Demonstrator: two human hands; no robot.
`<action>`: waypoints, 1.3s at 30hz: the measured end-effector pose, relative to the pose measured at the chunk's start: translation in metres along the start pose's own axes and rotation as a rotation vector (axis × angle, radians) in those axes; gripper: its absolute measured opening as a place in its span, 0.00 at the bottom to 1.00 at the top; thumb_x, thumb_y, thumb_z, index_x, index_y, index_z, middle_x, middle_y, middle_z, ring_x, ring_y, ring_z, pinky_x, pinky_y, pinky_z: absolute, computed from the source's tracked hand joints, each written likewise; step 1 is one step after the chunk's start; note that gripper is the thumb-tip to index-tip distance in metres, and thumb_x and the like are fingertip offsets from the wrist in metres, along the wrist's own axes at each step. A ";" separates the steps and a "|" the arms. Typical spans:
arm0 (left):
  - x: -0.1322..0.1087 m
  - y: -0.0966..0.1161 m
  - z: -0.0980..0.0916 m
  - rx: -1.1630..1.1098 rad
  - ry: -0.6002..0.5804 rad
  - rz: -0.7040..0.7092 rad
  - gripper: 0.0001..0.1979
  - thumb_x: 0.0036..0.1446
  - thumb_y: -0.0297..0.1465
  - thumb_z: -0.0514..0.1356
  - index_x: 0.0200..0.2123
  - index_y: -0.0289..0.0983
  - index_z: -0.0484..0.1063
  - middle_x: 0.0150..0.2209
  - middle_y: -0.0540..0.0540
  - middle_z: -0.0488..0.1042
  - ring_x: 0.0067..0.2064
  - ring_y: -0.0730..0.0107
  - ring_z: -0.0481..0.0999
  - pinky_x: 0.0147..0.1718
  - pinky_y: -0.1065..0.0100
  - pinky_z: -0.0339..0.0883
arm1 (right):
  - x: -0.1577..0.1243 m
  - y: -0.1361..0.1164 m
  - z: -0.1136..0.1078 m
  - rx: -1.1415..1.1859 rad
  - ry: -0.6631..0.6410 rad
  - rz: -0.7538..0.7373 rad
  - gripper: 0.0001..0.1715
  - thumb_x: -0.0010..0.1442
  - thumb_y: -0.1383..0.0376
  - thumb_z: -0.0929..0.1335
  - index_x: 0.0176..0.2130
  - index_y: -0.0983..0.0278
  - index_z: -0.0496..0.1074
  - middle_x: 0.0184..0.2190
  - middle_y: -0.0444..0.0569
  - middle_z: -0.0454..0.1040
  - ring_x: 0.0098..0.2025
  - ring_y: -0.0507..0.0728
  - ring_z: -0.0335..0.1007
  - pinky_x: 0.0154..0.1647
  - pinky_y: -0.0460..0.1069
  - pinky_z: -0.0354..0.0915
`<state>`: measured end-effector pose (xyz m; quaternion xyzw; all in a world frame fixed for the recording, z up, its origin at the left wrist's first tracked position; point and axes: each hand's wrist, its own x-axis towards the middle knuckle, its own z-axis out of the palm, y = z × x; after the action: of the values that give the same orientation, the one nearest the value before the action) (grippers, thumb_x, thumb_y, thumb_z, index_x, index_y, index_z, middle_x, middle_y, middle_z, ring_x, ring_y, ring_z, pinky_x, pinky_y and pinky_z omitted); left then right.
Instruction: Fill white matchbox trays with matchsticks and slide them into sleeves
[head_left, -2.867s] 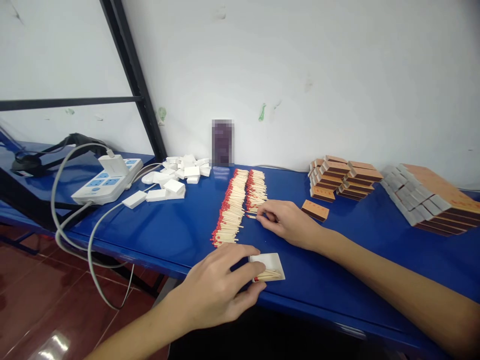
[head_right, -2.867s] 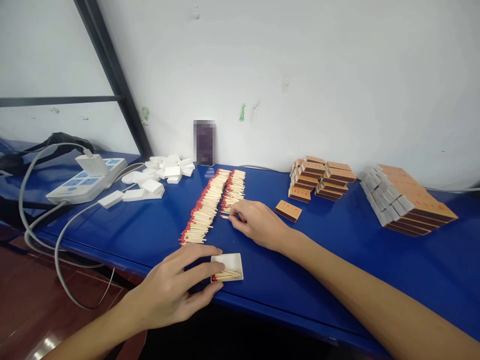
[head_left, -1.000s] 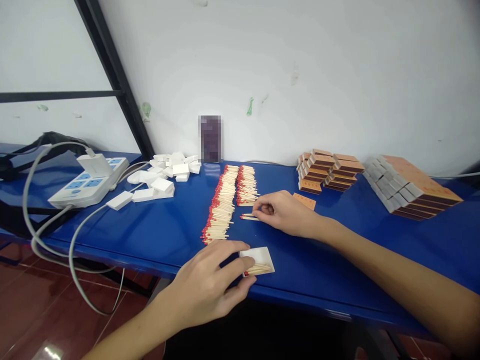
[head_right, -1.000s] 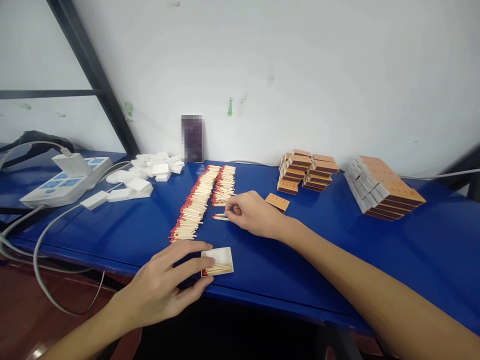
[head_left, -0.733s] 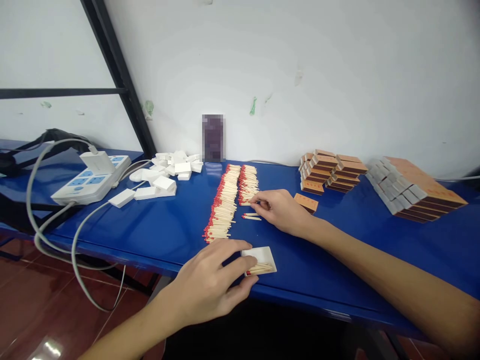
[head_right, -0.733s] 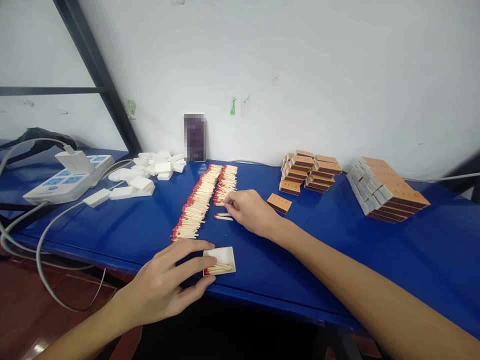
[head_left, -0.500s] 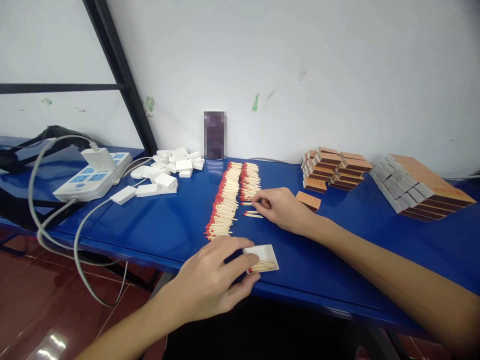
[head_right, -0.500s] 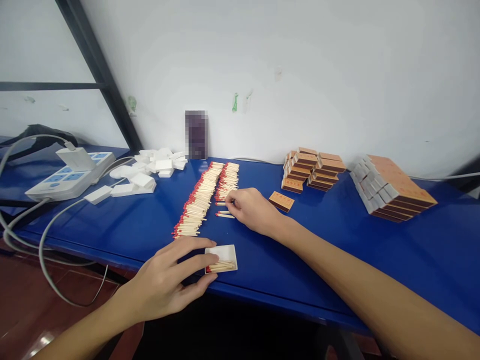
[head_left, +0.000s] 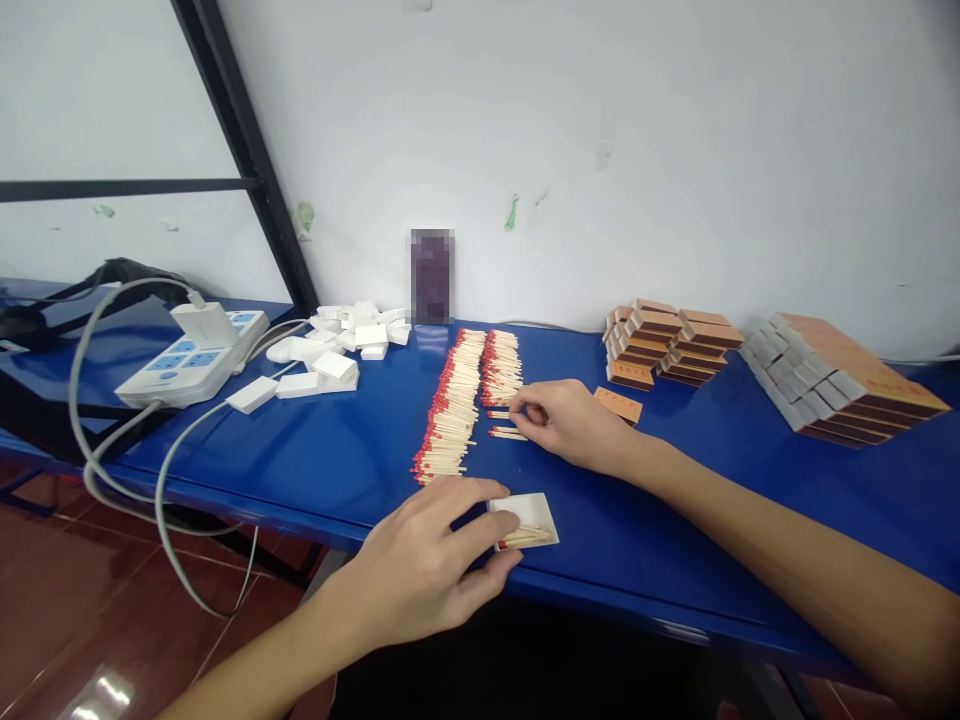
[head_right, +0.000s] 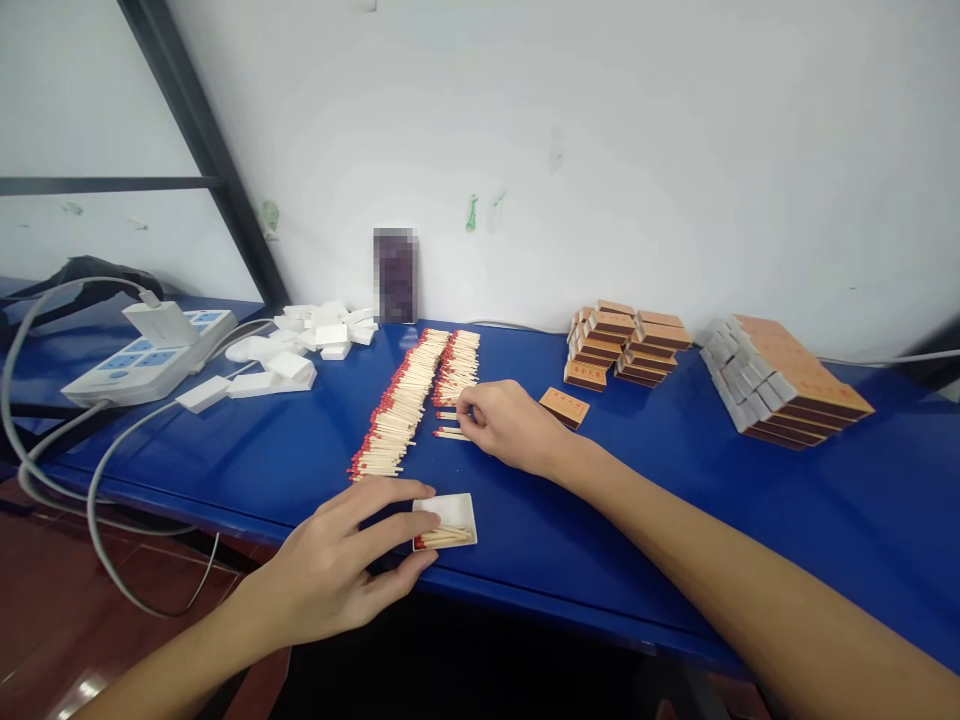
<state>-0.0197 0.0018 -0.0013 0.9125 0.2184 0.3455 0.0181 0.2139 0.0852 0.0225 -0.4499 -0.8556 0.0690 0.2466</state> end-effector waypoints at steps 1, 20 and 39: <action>0.000 0.000 0.000 -0.001 0.002 0.002 0.08 0.64 0.28 0.59 0.46 0.37 0.71 0.48 0.41 0.74 0.47 0.60 0.77 0.44 0.59 0.76 | 0.000 0.000 -0.001 0.000 -0.009 -0.002 0.08 0.57 0.70 0.65 0.27 0.64 0.70 0.20 0.41 0.66 0.22 0.49 0.57 0.27 0.46 0.53; 0.001 0.001 0.000 -0.006 0.014 0.002 0.08 0.64 0.29 0.59 0.47 0.36 0.71 0.47 0.40 0.75 0.46 0.60 0.77 0.43 0.59 0.76 | 0.001 0.010 0.001 -0.056 0.141 0.072 0.08 0.58 0.68 0.66 0.30 0.64 0.75 0.19 0.41 0.66 0.22 0.50 0.60 0.28 0.46 0.55; 0.000 0.001 0.000 -0.004 0.018 0.008 0.08 0.64 0.28 0.59 0.46 0.36 0.72 0.47 0.40 0.74 0.47 0.61 0.77 0.44 0.61 0.76 | -0.001 0.008 0.001 -0.002 0.037 -0.002 0.10 0.62 0.64 0.65 0.32 0.64 0.74 0.21 0.42 0.66 0.23 0.51 0.58 0.28 0.47 0.54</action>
<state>-0.0190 0.0016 -0.0011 0.9102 0.2140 0.3543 0.0166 0.2203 0.0891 0.0184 -0.4505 -0.8514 0.0596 0.2618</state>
